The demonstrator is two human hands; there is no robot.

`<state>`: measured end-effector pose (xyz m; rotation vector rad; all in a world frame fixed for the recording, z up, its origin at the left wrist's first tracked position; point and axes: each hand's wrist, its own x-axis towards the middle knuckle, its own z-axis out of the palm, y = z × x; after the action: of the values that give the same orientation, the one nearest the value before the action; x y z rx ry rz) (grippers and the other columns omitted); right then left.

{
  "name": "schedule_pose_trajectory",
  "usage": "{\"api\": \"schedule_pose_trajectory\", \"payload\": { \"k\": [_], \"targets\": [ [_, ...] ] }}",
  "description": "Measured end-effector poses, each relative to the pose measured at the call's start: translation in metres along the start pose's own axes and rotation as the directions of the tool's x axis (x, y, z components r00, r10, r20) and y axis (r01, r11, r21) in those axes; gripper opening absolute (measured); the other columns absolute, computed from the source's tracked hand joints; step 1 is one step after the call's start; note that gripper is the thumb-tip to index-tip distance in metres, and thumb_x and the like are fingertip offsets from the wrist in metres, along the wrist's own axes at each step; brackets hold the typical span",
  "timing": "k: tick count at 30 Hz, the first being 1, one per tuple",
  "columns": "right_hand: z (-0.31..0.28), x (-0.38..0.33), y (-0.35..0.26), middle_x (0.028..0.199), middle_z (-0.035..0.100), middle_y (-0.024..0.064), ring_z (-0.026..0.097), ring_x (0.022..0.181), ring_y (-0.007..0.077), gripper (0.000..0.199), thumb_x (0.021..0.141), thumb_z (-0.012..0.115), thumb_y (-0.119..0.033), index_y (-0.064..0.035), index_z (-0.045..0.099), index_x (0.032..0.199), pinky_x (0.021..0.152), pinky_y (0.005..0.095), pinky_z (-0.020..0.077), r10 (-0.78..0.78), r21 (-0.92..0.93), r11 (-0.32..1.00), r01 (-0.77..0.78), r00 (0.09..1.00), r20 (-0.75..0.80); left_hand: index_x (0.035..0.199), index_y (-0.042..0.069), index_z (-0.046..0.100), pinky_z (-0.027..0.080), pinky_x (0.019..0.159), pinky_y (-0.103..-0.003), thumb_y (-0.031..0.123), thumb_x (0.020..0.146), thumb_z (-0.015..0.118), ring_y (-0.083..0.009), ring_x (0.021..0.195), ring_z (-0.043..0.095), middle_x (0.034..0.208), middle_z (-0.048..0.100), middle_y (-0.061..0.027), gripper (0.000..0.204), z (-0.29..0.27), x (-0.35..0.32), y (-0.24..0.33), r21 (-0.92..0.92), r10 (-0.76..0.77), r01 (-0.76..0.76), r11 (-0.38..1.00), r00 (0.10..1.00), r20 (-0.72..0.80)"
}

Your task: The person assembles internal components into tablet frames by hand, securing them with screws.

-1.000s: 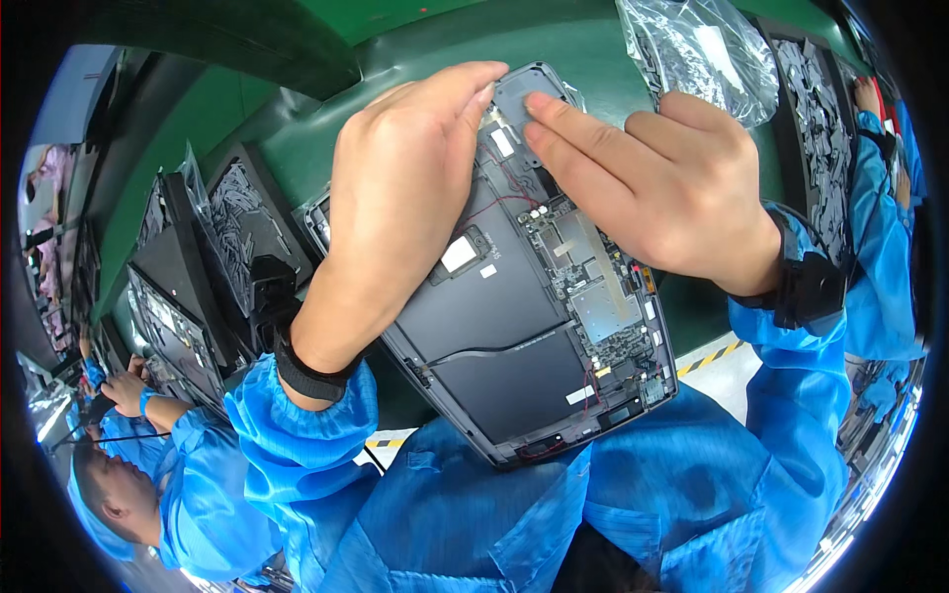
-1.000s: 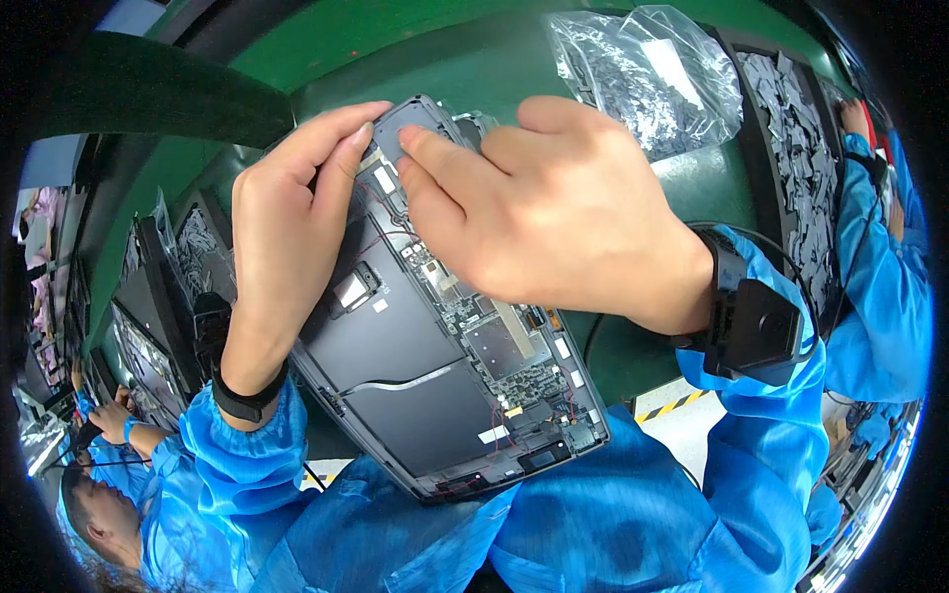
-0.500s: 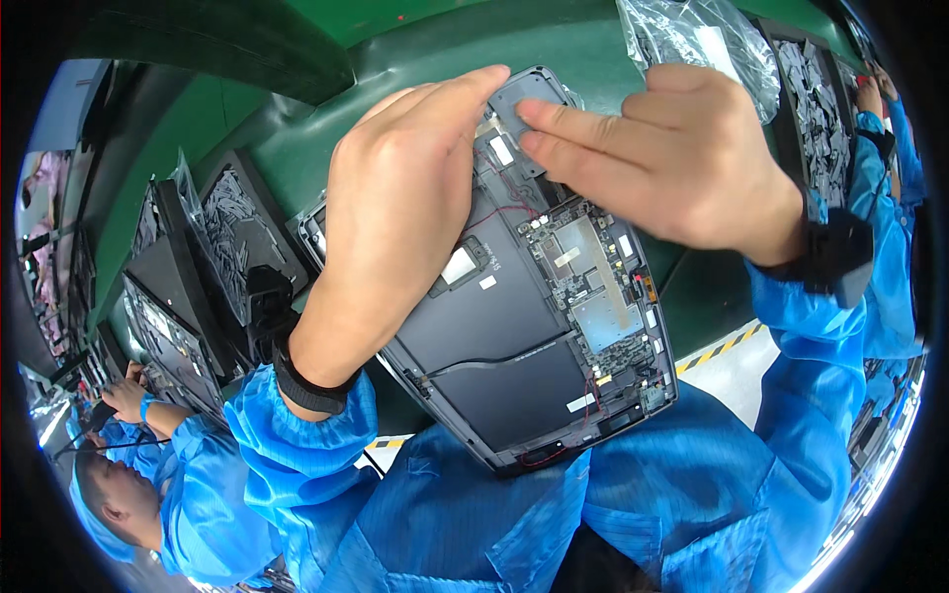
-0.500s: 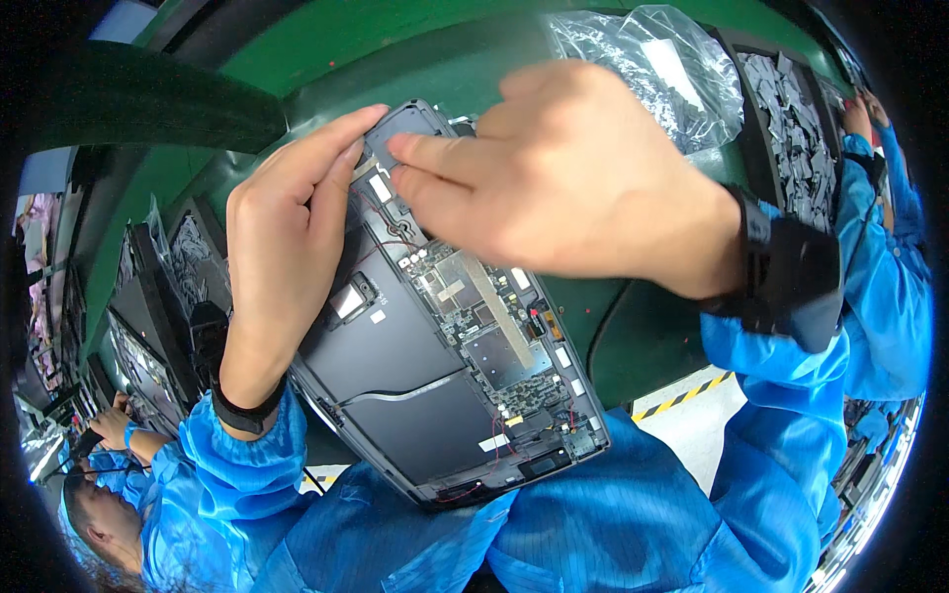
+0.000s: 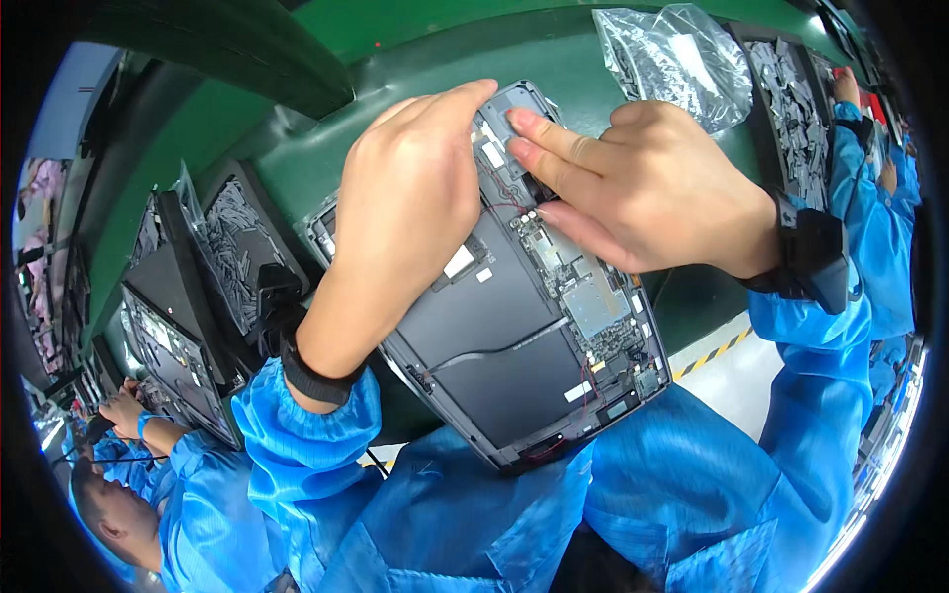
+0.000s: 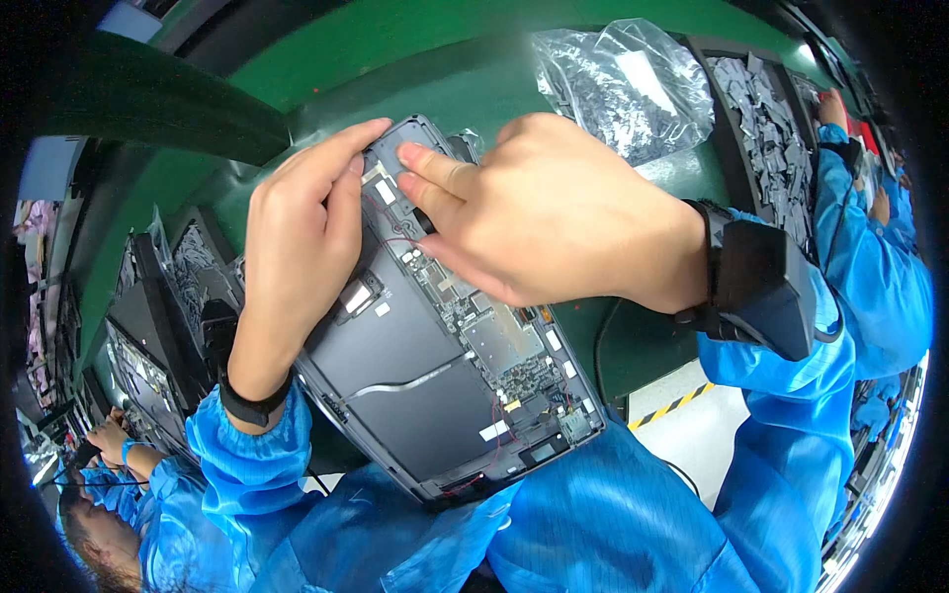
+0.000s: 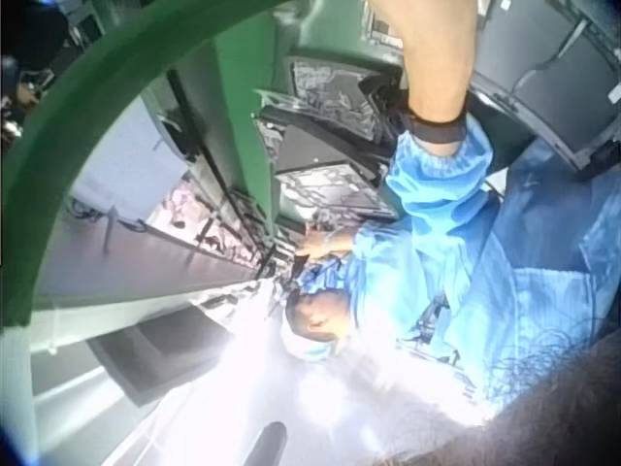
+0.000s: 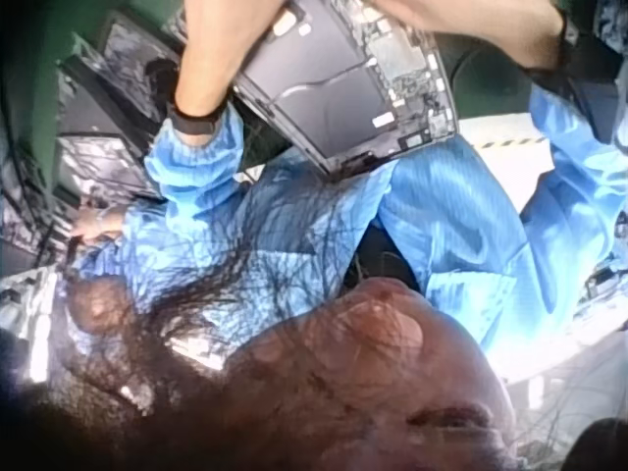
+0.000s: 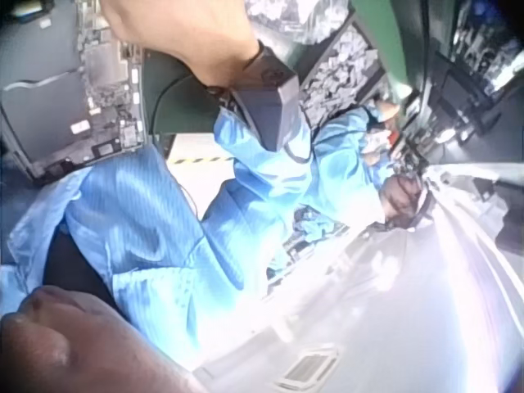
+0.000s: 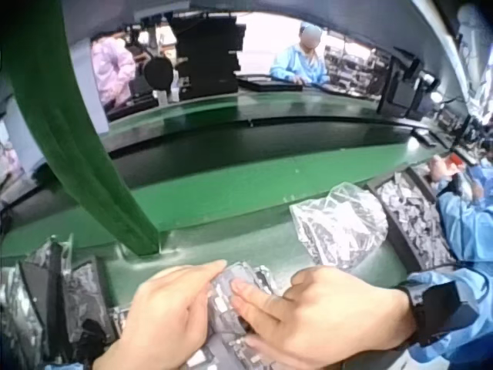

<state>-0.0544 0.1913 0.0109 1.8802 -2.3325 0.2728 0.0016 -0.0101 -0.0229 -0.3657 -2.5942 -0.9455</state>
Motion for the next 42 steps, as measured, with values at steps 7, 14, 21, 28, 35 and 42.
{"api": "schedule_pose_trajectory", "payload": {
  "k": [7, 14, 21, 28, 35, 42],
  "targets": [
    [0.028, -0.014, 0.0, 0.114, 0.068, 0.0132, 0.065, 0.091, 0.0303, 0.028, 0.09, 0.061, -0.014, -0.0029, 0.066, 0.115, 0.082, 0.0368, 0.0506, 0.327, 0.438, 0.885, -0.155, 0.877, -0.351, 0.123, -0.004, 0.058, 0.042, 0.102, -0.036, 0.0, 0.09, 0.053, -0.0317, 0.12, 0.056, 0.125, 0.059, -0.0218, 0.034, -0.039, -0.034, 0.005, -0.21, -0.143, 0.1, 0.973, 0.969, -0.2],
    [0.031, -0.097, -0.081, 0.142, 0.048, 0.015, 0.039, 0.135, 0.0294, 0.043, 0.098, 0.051, -0.025, 0.0007, 0.053, 0.132, 0.111, 0.0425, 0.0277, 0.762, 0.894, 0.23, -0.384, 0.643, 0.08, 0.148, -0.007, 0.023, 0.012, 0.118, -0.041, 0.017, 0.1, 0.04, -0.0298, 0.146, 0.019, 0.157, 0.023, -0.0188, 0.057, -0.028, -0.153, 0.034, -0.324, -0.491, 0.431, 0.842, 0.862, -0.128],
    [0.059, -0.085, -0.096, 0.154, 0.033, 0.0127, 0.02, 0.145, 0.0328, 0.042, 0.096, 0.058, -0.024, -0.0007, 0.052, 0.131, 0.116, 0.044, 0.0173, 0.69, 0.936, 0.261, -0.234, 0.723, -0.012, 0.141, -0.004, 0.033, 0.027, 0.111, -0.041, 0.013, 0.099, 0.042, -0.0304, 0.13, 0.039, 0.146, 0.035, -0.019, 0.045, 0.03, -0.231, 0.032, -0.665, -0.603, 0.409, 0.625, 0.794, -0.079],
    [0.023, -0.089, -0.104, 0.151, 0.038, 0.0137, 0.032, 0.14, 0.0246, 0.048, 0.099, 0.054, -0.024, -0.0004, 0.046, 0.14, 0.113, 0.0377, 0.0257, 0.728, 0.988, 0.148, -0.046, 0.681, -0.077, 0.126, -0.001, 0.061, 0.039, 0.105, -0.033, 0.013, 0.102, 0.04, -0.027, 0.114, 0.059, 0.137, 0.054, -0.0146, 0.034, 0.016, -0.169, 0.026, -0.697, -0.67, 0.45, 0.559, 0.74, -0.06],
    [-0.005, -0.076, -0.111, 0.151, 0.035, 0.0168, 0.036, 0.138, 0.0275, 0.077, 0.098, 0.04, -0.055, -0.0052, 0.017, 0.153, 0.114, 0.0422, 0.0291, 0.78, 0.673, -0.421, 0.608, 0.621, -0.074, 0.156, 0.025, 0.004, 0.037, 0.107, -0.031, 0.03, 0.103, 0.044, -0.0285, 0.125, 0.048, 0.145, 0.045, -0.014, 0.066, -0.041, -0.099, 0.08, -0.568, -0.602, 0.619, 0.543, 0.758, 0.251],
    [-0.002, -0.038, -0.143, 0.145, 0.041, 0.0091, 0.038, 0.135, 0.0225, 0.06, 0.096, 0.055, -0.01, -0.0073, 0.025, 0.148, 0.11, 0.0415, 0.0339, 0.928, 0.771, -0.228, 0.595, 0.372, -0.013, 0.146, 0.003, 0.024, 0.035, 0.109, -0.042, 0.011, 0.097, 0.05, -0.0275, 0.128, 0.044, 0.143, 0.04, -0.0169, 0.056, -0.026, -0.036, 0.104, -0.985, -0.454, 0.071, 0.156, 0.891, -0.008]
  ]
}}
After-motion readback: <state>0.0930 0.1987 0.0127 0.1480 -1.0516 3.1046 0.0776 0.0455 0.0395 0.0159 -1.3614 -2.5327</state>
